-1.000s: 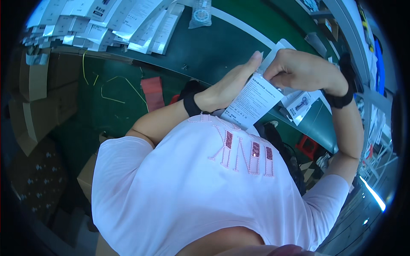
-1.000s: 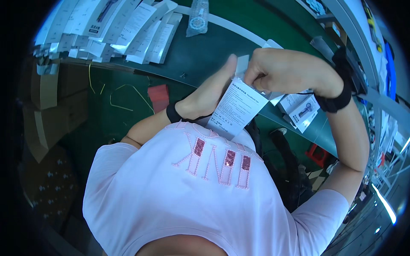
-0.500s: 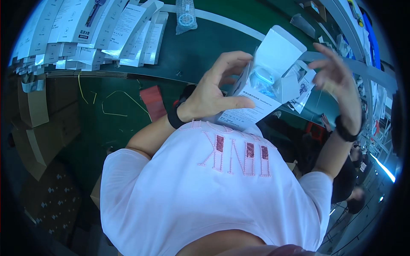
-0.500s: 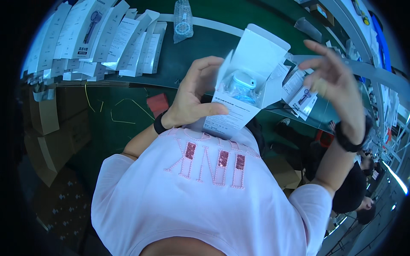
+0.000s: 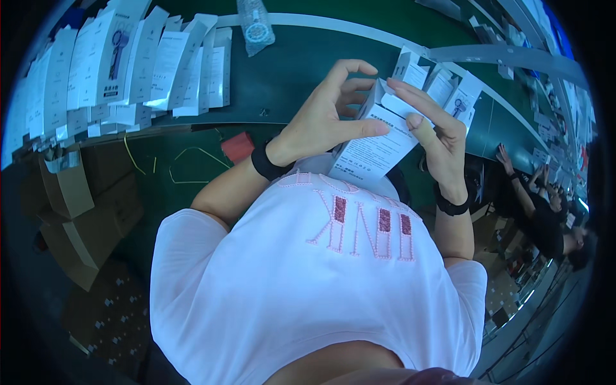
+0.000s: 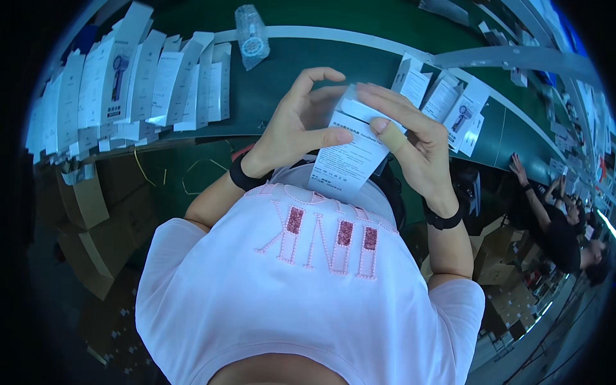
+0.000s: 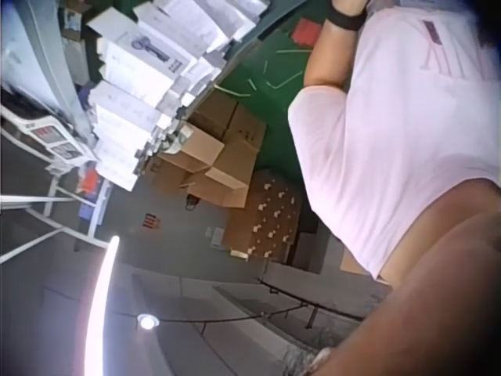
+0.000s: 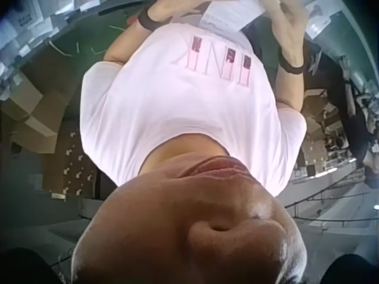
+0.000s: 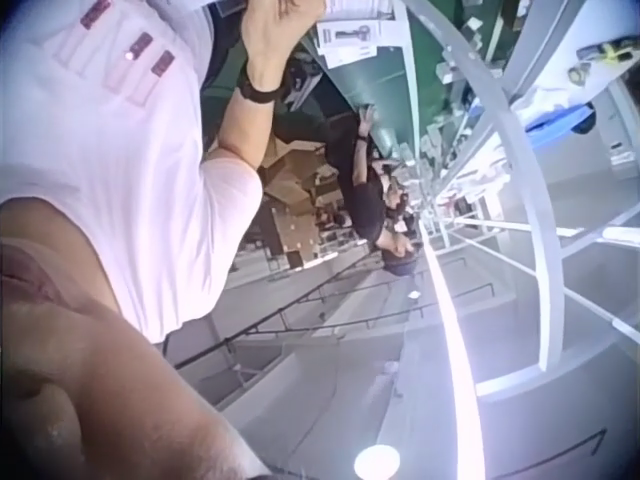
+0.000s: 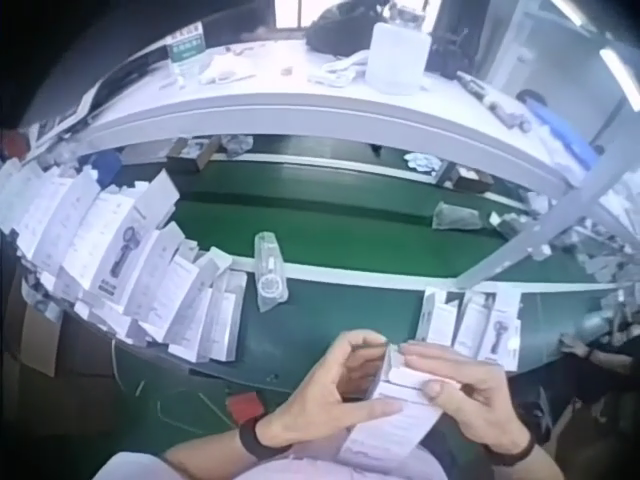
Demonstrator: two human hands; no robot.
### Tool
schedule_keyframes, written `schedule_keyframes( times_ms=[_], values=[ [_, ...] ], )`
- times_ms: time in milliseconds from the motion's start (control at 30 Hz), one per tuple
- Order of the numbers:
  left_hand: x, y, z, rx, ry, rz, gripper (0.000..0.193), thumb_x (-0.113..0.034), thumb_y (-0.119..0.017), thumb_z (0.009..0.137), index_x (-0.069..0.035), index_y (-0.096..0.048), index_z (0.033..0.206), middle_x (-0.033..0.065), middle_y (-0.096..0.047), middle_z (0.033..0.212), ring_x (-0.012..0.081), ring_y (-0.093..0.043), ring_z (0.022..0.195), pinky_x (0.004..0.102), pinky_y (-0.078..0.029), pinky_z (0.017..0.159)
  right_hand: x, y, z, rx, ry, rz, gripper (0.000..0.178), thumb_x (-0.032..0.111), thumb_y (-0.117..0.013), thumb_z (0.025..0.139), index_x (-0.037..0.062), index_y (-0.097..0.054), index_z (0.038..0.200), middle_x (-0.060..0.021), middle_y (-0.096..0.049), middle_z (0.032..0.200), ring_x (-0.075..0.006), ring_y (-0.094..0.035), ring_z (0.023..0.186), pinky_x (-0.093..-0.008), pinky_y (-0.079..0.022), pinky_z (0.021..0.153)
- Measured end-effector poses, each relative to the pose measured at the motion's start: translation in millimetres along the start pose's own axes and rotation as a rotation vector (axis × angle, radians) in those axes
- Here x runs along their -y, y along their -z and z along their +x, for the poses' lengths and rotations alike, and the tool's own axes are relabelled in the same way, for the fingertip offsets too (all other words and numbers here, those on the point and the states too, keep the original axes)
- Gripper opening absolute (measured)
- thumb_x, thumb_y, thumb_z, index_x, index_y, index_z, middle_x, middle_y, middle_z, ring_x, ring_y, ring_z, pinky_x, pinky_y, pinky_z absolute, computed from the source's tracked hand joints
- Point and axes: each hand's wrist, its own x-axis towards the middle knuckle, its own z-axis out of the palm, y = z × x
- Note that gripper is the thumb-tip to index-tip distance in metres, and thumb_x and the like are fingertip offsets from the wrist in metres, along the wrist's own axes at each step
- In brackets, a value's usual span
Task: Packaging small electronic devices into white cardboard boxes.
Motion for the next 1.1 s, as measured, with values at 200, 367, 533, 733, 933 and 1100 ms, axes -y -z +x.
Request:
schedule_keyframes(
  times_ms=[200, 367, 533, 733, 933, 1100],
  values=[
    [25.2, -18.5, 26.1, 0.125, 0.027, 0.094, 0.056, -0.017, -0.078, 0.077, -0.008, -0.048, 0.123, 0.0082, -0.052, 0.12, 0.0169, -0.052, 0.111, 0.0317, -0.047, 0.09, -3.5, 31.9, -23.1, 0.128, 0.026, -0.286, 0.045, 0.032, -0.06, 0.086, 0.0097, -0.059, 0.126, -0.0207, -0.04, 0.143, -0.0376, -0.038, 0.133, -0.0444, -0.029, 0.108],
    [34.9, -63.4, 82.8, 0.301, 0.257, 0.061, 0.063, -0.018, -0.072, 0.083, -0.007, -0.038, 0.134, 0.0129, -0.047, 0.13, 0.0204, -0.05, 0.116, 0.0353, -0.042, 0.097, -44.7, 69.4, -56.4, -0.236, -0.307, 0.333, 0.063, 0.01, -0.078, 0.071, 0.0036, -0.052, 0.128, -0.0082, -0.057, 0.117, -0.018, -0.054, 0.107, -0.0311, -0.042, 0.093],
    [64.2, -74.1, 244.7, 0.27, 0.121, 0.901, 0.117, -0.058, -0.073, 0.069, 0.011, -0.014, 0.143, 0.0301, -0.022, 0.148, 0.0356, -0.026, 0.138, 0.0376, -0.023, 0.112, -127.6, 197.5, -123.6, -0.801, -0.317, 0.304, 0.045, 0.007, -0.072, 0.078, -0.0023, -0.059, 0.12, -0.0077, -0.063, 0.109, -0.015, -0.058, 0.1, -0.0282, -0.044, 0.089],
    [172.0, -55.2, 471.8, -0.173, 0.308, 1.475, 0.115, -0.058, -0.075, 0.063, -0.01, -0.016, 0.149, 0.0247, -0.013, 0.152, 0.0404, -0.013, 0.141, 0.0565, -0.015, 0.112, -305.4, 421.7, -219.5, -1.209, -0.483, 0.261, 0.04, 0.025, -0.067, 0.085, 0.0045, -0.061, 0.119, -0.0034, -0.065, 0.104, -0.0124, -0.06, 0.088, -0.0227, -0.045, 0.073],
    [312.1, -12.5, 575.3, -0.022, 0.424, 1.948, 0.116, -0.043, -0.083, 0.057, -0.018, -0.015, 0.148, 0.0151, -0.028, 0.149, 0.0451, -0.02, 0.137, 0.0736, -0.01, 0.103, -502.2, 451.6, -234.4, -1.122, -0.734, 0.328, 0.053, 0.03, -0.071, 0.081, 0.0063, -0.057, 0.126, -0.0063, -0.062, 0.112, -0.0184, -0.055, 0.104, -0.0324, -0.043, 0.082],
    [279.3, 56.7, 497.9, -0.153, 0.11, 1.337, 0.058, -0.031, -0.08, 0.058, -0.006, -0.064, 0.108, 0.0164, -0.061, 0.109, 0.0332, -0.052, 0.113, 0.0415, -0.047, 0.09, -421.5, 414.7, -157.8, -1.134, -0.51, -0.404, 0.056, 0.018, -0.069, 0.084, -0.0021, -0.048, 0.132, -0.0174, -0.054, 0.129, -0.0252, -0.054, 0.115, -0.0374, -0.042, 0.096]
  ],
)
